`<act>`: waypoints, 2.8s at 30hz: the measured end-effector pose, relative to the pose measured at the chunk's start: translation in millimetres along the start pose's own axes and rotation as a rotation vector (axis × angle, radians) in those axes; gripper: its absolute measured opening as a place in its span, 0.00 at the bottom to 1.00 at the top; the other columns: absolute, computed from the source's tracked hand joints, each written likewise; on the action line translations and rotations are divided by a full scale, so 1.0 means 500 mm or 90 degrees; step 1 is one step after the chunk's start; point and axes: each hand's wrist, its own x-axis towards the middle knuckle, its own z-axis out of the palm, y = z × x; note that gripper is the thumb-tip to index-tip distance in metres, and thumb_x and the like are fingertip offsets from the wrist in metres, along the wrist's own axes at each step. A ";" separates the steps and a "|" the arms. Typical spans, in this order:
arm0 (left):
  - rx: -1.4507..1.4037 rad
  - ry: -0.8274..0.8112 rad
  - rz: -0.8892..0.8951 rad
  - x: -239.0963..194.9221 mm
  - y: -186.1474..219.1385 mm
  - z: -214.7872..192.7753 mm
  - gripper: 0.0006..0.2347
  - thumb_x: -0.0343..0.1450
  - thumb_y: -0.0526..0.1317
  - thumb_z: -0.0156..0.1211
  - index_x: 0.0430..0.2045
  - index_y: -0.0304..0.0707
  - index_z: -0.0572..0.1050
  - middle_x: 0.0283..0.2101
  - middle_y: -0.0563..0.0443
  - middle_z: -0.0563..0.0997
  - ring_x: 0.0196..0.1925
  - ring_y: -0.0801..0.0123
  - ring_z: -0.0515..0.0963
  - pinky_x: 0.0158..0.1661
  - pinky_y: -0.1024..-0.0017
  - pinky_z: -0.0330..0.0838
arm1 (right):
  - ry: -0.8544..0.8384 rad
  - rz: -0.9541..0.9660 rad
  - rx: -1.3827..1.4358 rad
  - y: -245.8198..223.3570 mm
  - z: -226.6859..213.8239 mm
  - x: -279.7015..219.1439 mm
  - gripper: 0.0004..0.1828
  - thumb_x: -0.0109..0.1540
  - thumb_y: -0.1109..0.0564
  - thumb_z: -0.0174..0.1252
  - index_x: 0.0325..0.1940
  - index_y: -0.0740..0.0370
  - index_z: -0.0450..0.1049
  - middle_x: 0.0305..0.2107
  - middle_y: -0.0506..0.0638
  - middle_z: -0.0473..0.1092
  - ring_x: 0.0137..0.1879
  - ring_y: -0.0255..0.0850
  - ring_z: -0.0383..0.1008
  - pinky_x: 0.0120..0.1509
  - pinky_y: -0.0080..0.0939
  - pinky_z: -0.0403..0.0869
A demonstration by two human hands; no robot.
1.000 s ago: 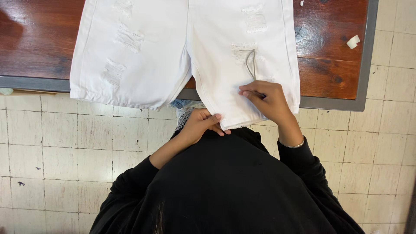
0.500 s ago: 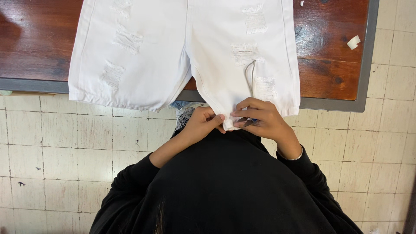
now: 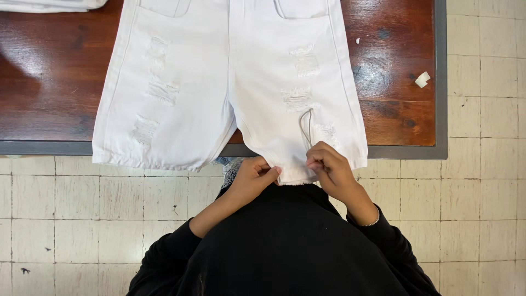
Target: The person uses a pair of scissors to trim loose threads and tags from a pair of white distressed shorts. After cutting the threads, the person folds the shorts and places them on a stack of similar garments on the table.
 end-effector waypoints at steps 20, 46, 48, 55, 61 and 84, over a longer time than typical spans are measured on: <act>-0.203 0.049 -0.049 0.026 -0.016 0.030 0.11 0.72 0.28 0.73 0.46 0.17 0.82 0.38 0.34 0.88 0.41 0.61 0.89 0.41 0.64 0.88 | 0.044 -0.160 -0.143 -0.059 0.000 0.021 0.14 0.67 0.52 0.67 0.48 0.65 0.86 0.30 0.54 0.84 0.28 0.49 0.80 0.31 0.45 0.77; -0.239 0.032 -0.146 0.017 -0.008 0.025 0.21 0.74 0.25 0.60 0.65 0.19 0.72 0.56 0.34 0.83 0.46 0.56 0.86 0.40 0.63 0.87 | -0.051 -0.315 -0.175 -0.074 0.005 -0.031 0.08 0.70 0.57 0.62 0.45 0.58 0.86 0.18 0.46 0.61 0.18 0.38 0.51 0.25 0.35 0.63; -0.168 0.023 -0.119 0.011 0.092 0.063 0.13 0.75 0.27 0.59 0.53 0.16 0.77 0.41 0.38 0.84 0.34 0.61 0.86 0.31 0.69 0.84 | 0.003 -0.240 -0.088 -0.074 -0.016 -0.035 0.22 0.68 0.55 0.68 0.19 0.54 0.74 0.13 0.42 0.60 0.17 0.37 0.55 0.22 0.36 0.58; 0.518 -0.143 -0.143 0.007 0.106 0.002 0.31 0.83 0.51 0.49 0.07 0.38 0.84 0.13 0.44 0.83 0.20 0.54 0.85 0.31 0.62 0.78 | 0.242 -0.009 -0.206 0.011 -0.145 -0.143 0.05 0.63 0.62 0.74 0.32 0.60 0.85 0.16 0.48 0.72 0.19 0.45 0.68 0.26 0.40 0.67; 0.706 -0.321 -0.001 0.046 0.206 0.084 0.22 0.79 0.49 0.60 0.16 0.31 0.79 0.13 0.35 0.78 0.19 0.41 0.80 0.23 0.58 0.68 | 0.418 0.278 -0.199 0.066 -0.104 -0.222 0.13 0.66 0.74 0.63 0.46 0.61 0.88 0.29 0.53 0.82 0.21 0.40 0.67 0.31 0.36 0.67; 0.667 -0.349 0.603 0.287 0.055 0.256 0.08 0.73 0.31 0.64 0.44 0.31 0.84 0.33 0.47 0.72 0.36 0.52 0.75 0.39 0.59 0.70 | 0.458 0.144 -0.159 0.058 -0.056 -0.174 0.28 0.58 0.56 0.81 0.61 0.65 0.83 0.48 0.58 0.83 0.52 0.54 0.84 0.54 0.50 0.79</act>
